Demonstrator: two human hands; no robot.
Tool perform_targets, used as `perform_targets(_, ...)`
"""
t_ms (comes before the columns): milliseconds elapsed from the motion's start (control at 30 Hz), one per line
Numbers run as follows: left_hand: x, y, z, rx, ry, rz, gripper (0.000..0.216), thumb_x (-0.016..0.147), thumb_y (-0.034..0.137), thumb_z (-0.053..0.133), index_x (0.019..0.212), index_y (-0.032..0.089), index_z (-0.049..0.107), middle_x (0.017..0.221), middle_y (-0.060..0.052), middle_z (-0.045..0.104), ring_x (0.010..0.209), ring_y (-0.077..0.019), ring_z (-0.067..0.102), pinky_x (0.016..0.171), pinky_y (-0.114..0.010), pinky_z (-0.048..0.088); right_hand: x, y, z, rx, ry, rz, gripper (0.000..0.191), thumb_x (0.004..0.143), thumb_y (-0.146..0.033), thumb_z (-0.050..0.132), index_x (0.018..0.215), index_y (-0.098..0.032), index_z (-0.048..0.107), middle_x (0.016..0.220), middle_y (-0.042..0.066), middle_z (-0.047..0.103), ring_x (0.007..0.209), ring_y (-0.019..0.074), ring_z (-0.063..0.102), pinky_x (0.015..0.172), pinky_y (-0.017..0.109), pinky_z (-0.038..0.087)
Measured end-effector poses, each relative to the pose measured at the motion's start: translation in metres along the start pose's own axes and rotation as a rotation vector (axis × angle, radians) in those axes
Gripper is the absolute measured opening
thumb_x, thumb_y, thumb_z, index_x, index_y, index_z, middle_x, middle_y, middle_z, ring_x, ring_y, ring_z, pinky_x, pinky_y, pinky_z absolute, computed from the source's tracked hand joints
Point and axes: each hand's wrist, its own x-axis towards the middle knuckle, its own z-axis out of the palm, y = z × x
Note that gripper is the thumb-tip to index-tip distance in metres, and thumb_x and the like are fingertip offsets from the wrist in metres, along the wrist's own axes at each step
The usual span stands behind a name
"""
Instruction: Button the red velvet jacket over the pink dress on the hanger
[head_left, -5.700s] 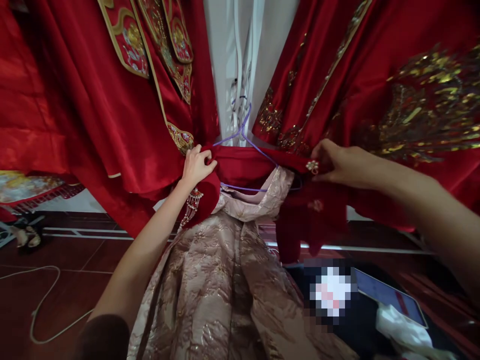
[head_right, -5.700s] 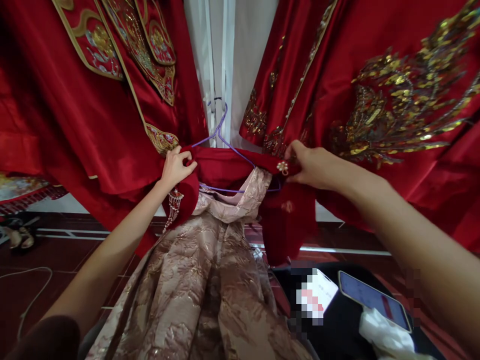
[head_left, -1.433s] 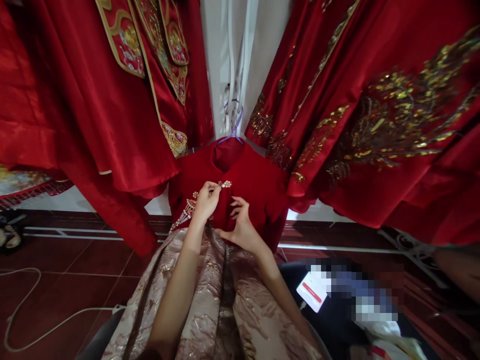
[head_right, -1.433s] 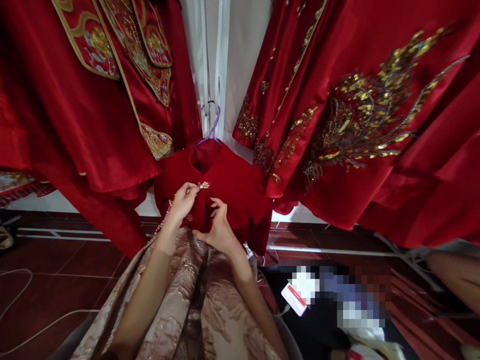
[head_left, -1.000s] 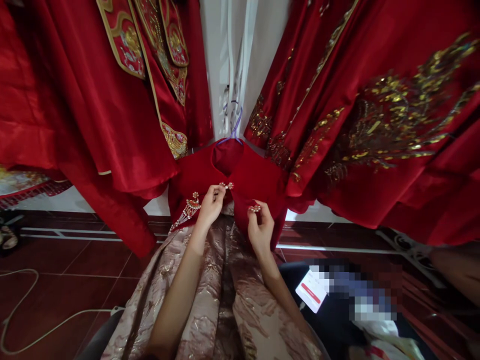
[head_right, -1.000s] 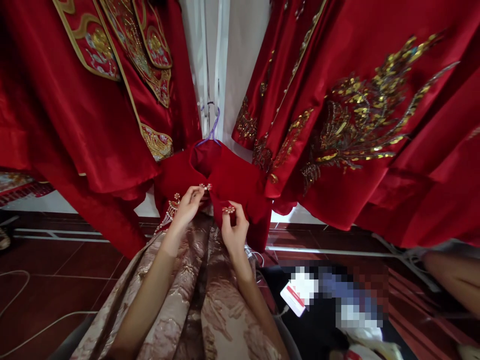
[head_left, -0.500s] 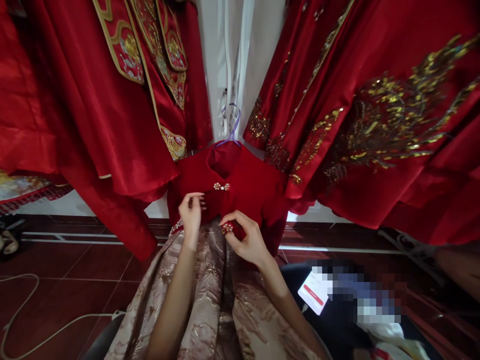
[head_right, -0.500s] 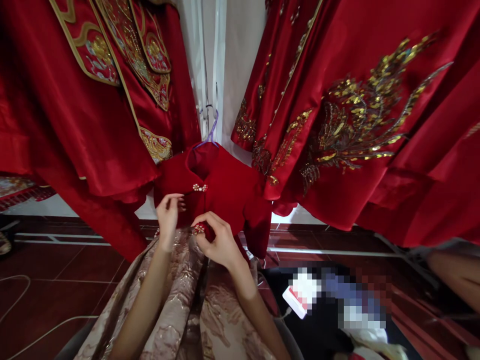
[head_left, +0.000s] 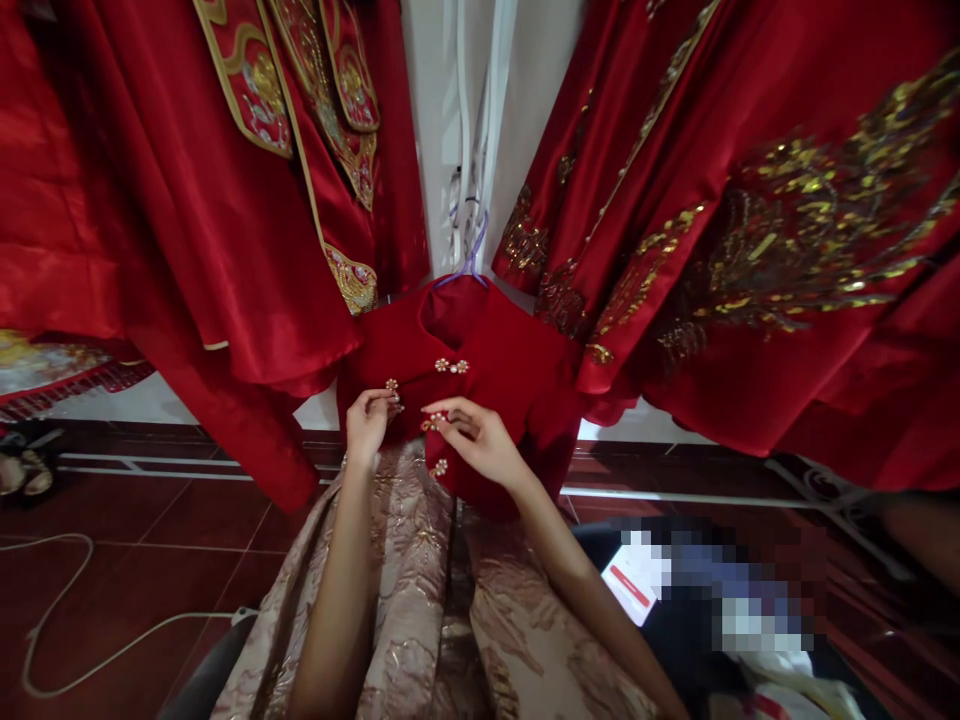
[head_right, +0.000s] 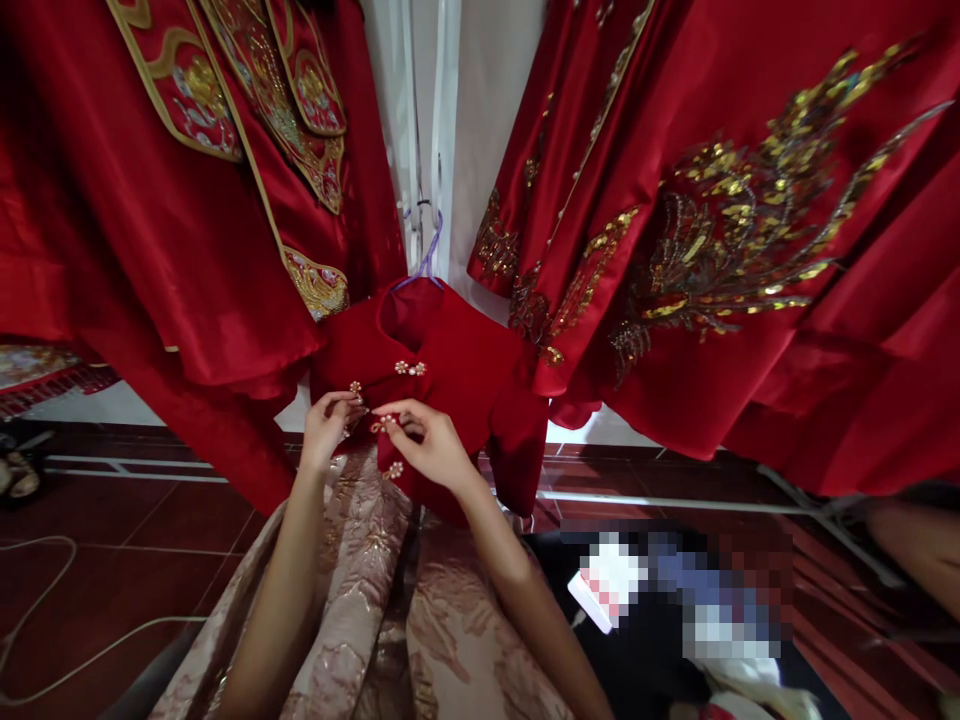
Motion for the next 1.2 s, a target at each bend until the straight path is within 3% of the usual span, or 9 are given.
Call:
perform_targets(167, -0.001, 0.002, 0.001, -0.056, -0.02, 0.0, 0.028, 0.067, 0.036, 0.066, 0.082, 0.013, 0.061, 0.08, -0.005, 0.067, 0.074, -0.0123, 0.066, 0.08, -0.03, 0.054, 0.045, 0.018, 0.001, -0.15, -0.03, -0.018, 0.027, 0.082, -0.022, 0.055, 0.108, -0.018, 0.065, 0.09, 0.003, 0.07, 0.079, 0.0124, 0.066, 0.074, 0.027, 0.055)
perform_targets(300, -0.001, 0.003, 0.0, -0.071, -0.048, -0.008, 0.032, 0.066, 0.038, 0.068, 0.082, 0.011, 0.064, 0.078, -0.006, 0.067, 0.075, -0.0122, 0.065, 0.084, -0.031, 0.053, 0.06, 0.026, 0.012, -0.26, 0.028, -0.044, 0.022, 0.082, -0.018, 0.057, 0.101, -0.019, 0.068, 0.091, 0.003, 0.071, 0.077, 0.0134, 0.067, 0.075, 0.028, 0.055)
perform_targets(500, -0.003, 0.006, 0.0, -0.095, 0.002, 0.036, 0.028, 0.064, 0.032, 0.072, 0.081, 0.011, 0.068, 0.083, -0.008, 0.071, 0.077, -0.0146, 0.067, 0.083, -0.033, 0.054, 0.062, 0.034, 0.023, -0.312, 0.054, -0.044, 0.022, 0.084, -0.019, 0.057, 0.103, -0.021, 0.068, 0.094, 0.003, 0.071, 0.078, 0.0144, 0.066, 0.073, 0.028, 0.056)
perform_targets(700, -0.007, 0.008, 0.003, -0.026, -0.007, 0.08, 0.029, 0.061, 0.023, 0.074, 0.087, 0.011, 0.071, 0.092, -0.008, 0.072, 0.085, -0.0169, 0.068, 0.089, -0.032, 0.053, 0.062, 0.039, 0.028, -0.42, 0.087, -0.078, 0.025, 0.086, -0.017, 0.053, 0.106, -0.024, 0.068, 0.101, 0.004, 0.069, 0.086, 0.0163, 0.065, 0.081, 0.032, 0.054)
perform_targets(1200, -0.004, 0.0, 0.0, 0.065, 0.014, 0.174, 0.033, 0.062, 0.025, 0.073, 0.091, 0.009, 0.07, 0.089, -0.01, 0.073, 0.082, -0.018, 0.069, 0.086, -0.032, 0.055, 0.061, 0.028, 0.029, -0.577, 0.061, -0.056, 0.025, 0.089, -0.017, 0.051, 0.107, -0.024, 0.067, 0.102, 0.004, 0.067, 0.09, 0.015, 0.064, 0.083, 0.028, 0.051)
